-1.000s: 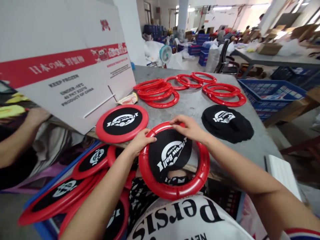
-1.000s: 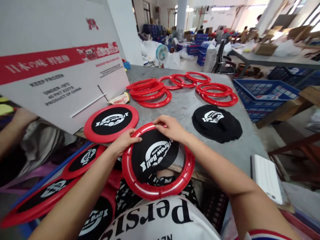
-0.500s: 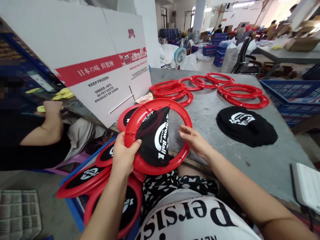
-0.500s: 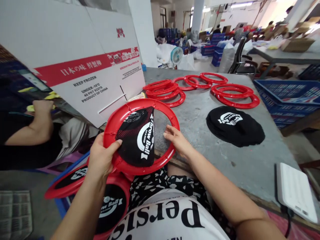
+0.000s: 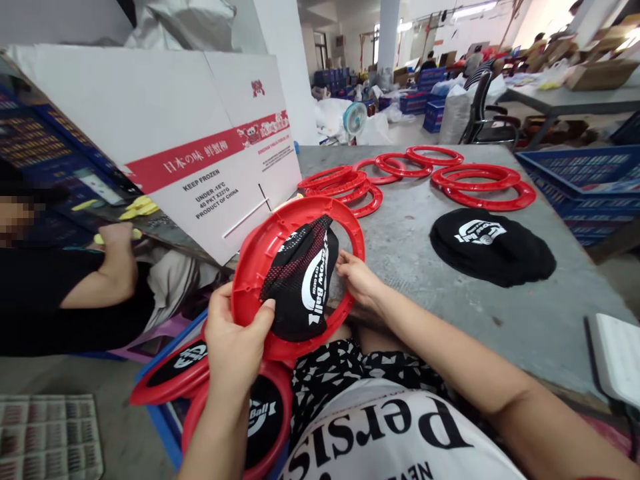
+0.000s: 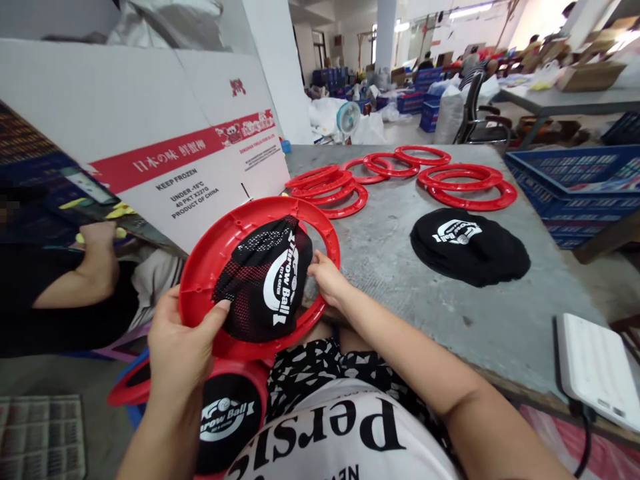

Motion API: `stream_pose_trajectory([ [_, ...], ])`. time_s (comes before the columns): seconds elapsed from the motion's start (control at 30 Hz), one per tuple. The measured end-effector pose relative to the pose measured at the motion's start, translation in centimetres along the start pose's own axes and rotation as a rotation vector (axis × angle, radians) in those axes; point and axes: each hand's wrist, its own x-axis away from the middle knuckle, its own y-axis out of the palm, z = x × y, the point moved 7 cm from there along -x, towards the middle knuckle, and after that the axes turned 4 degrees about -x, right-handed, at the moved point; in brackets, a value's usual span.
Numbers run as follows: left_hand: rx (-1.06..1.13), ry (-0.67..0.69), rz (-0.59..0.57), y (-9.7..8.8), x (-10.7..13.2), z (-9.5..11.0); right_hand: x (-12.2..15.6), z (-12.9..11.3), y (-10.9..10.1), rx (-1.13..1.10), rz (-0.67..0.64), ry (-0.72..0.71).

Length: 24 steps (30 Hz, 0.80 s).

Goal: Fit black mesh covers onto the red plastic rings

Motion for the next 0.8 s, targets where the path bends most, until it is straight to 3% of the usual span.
stream_pose_trajectory([
  [0.17,-0.097,0.059,0.061,-0.8,0.3,1.2,-0.8,-0.7,2.2,0.004,-0.044,-0.098],
  [0.37,0.035,0.003,0.167,-2.3,-0.2,-0.2,1.2,-1.7,1.0,0.107,0.044,-0.221],
  [0.5,0.196,-0.048,0.254,-2.7,1.0,-2.1,2.3,-4.0,-1.3,0.281,0.104,-0.334],
  [0.67,0.388,-0.194,0.286,-1.5,4.5,-6.0,2.2,-6.6,-3.3,0.604,0.228,-0.567],
  [0.73,0.406,-0.231,0.298,-1.0,5.9,-7.3,1.7,-6.4,-3.5,0.641,0.231,-0.583],
  [0.8,0.409,-0.232,0.304,-0.6,7.2,-8.1,0.9,-5.5,-3.1,0.619,0.143,-0.523],
])
